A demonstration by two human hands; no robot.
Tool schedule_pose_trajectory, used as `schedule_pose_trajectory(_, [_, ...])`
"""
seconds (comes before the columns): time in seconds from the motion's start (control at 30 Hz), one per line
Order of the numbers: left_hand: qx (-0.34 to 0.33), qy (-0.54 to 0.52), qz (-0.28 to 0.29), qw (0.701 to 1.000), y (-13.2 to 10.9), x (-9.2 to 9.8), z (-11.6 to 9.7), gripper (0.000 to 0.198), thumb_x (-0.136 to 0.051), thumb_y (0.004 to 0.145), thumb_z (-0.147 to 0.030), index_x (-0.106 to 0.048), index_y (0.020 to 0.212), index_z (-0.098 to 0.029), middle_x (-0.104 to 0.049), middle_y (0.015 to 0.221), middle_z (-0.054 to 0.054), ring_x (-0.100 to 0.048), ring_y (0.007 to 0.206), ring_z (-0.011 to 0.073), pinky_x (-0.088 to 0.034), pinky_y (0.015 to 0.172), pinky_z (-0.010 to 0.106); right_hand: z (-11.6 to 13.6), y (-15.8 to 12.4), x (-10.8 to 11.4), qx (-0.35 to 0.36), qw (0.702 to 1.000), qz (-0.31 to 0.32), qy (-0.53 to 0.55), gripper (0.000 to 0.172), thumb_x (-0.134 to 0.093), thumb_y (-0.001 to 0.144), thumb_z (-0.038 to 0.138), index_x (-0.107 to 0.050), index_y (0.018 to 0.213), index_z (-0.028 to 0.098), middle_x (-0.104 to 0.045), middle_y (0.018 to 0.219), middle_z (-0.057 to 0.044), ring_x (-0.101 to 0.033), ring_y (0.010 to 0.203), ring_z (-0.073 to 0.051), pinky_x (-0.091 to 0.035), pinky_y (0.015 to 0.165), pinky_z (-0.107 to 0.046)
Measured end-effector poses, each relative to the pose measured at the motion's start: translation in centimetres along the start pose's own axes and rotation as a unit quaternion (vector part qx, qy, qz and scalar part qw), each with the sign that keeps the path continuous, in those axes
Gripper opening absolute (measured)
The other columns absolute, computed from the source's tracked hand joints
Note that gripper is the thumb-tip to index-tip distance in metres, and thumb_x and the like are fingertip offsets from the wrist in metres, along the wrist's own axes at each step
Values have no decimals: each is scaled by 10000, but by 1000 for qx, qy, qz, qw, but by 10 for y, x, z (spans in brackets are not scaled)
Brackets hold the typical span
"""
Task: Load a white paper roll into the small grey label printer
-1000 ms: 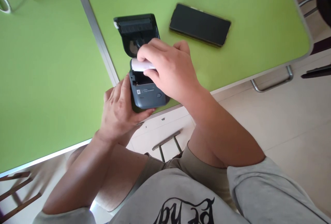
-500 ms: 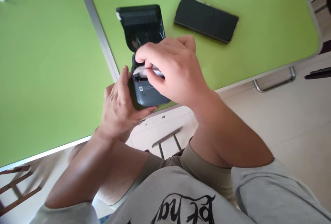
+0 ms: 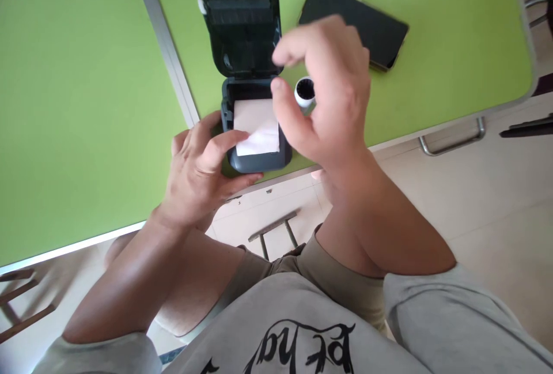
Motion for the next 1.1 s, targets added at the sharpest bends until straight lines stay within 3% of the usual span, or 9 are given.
schedule_pose_trajectory(0.1, [-12,8,-10,1000,0,-2,-1,566,-589,970,-690,-570,1417,-343,-593,1483,210,-659,1261,383,-441,1001,489,-10,7,-1,-31,998,42,17,333,-500,902,363,-530,1210,240,-708,1233,-99,-672,1154,-257,-530,995,-456])
schedule_pose_trajectory(0.27, [-19,13,-26,999,-1,-4,-1,570,-558,970,-710,-560,1402,-338,-600,1470,220,-663,1244,385,-445,992,499,-5,16,3,-133,983,70,101,265,-449,969,336,-487,1222,269,-688,1320,-87,-690,1237,-205,-544,1063,-397])
schedule_pose_trajectory(0.43, [-19,15,-27,999,-2,-5,0,571,-544,971,-717,-551,1405,-346,-594,1472,210,-644,1281,392,-448,1011,509,-8,20,-5,-134,969,60,197,363,-399,945,366,-376,1272,212,-570,1464,-156,-584,1429,-166,-463,1224,-386])
schedule_pose_trajectory(0.5, [-19,17,-30,999,-2,-6,1,576,-541,970,-723,-549,1408,-349,-594,1467,207,-641,1287,390,-449,1016,509,-9,21,-6,-155,967,41,199,336,-374,955,410,-443,1216,209,-584,1438,-160,-623,1351,-174,-481,1191,-359])
schedule_pose_trajectory(0.67, [-19,19,-21,999,-1,-5,0,541,-552,988,-695,-569,1393,-336,-592,1472,208,-643,1280,372,-454,1006,497,-12,13,-1,-164,970,-52,173,230,-384,930,438,-538,948,268,-631,1003,-72,-671,912,-220,-549,923,-433])
schedule_pose_trajectory(0.73, [-19,19,-17,1000,-1,-5,1,526,-571,992,-676,-575,1395,-338,-589,1482,204,-646,1279,368,-452,1008,492,-15,7,0,-156,973,-9,172,172,-438,924,428,-526,972,288,-647,963,-37,-676,952,-227,-542,925,-442])
schedule_pose_trajectory(0.83, [-11,21,-11,1000,-2,-5,1,613,-644,957,-671,-540,1466,-344,-577,1513,188,-634,1308,370,-445,1030,477,-17,1,2,-144,975,95,139,200,-575,878,400,-566,1042,286,-705,1122,-46,-679,1121,-249,-534,1019,-466])
schedule_pose_trajectory(0.97, [16,35,11,999,0,-4,-1,832,-746,879,-675,-457,1581,-333,-566,1534,179,-610,1340,387,-431,1059,465,-14,6,9,-204,949,195,138,414,-713,793,323,-595,1187,280,-702,1315,-52,-638,1309,-266,-472,1187,-498])
schedule_pose_trajectory(1.1, [37,45,42,997,2,-2,-4,862,-784,846,-654,-469,1587,-346,-543,1564,161,-595,1353,393,-416,1088,468,-6,21,17,-258,925,267,77,587,-791,794,268,-596,1348,270,-651,1455,-47,-566,1423,-279,-392,1263,-552])
Point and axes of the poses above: each hand's wrist, its own y-axis towards the middle knuckle, its own x-axis out of the back of the hand, z = x × y, the point moved 1 cm from there along y, towards the middle knuckle
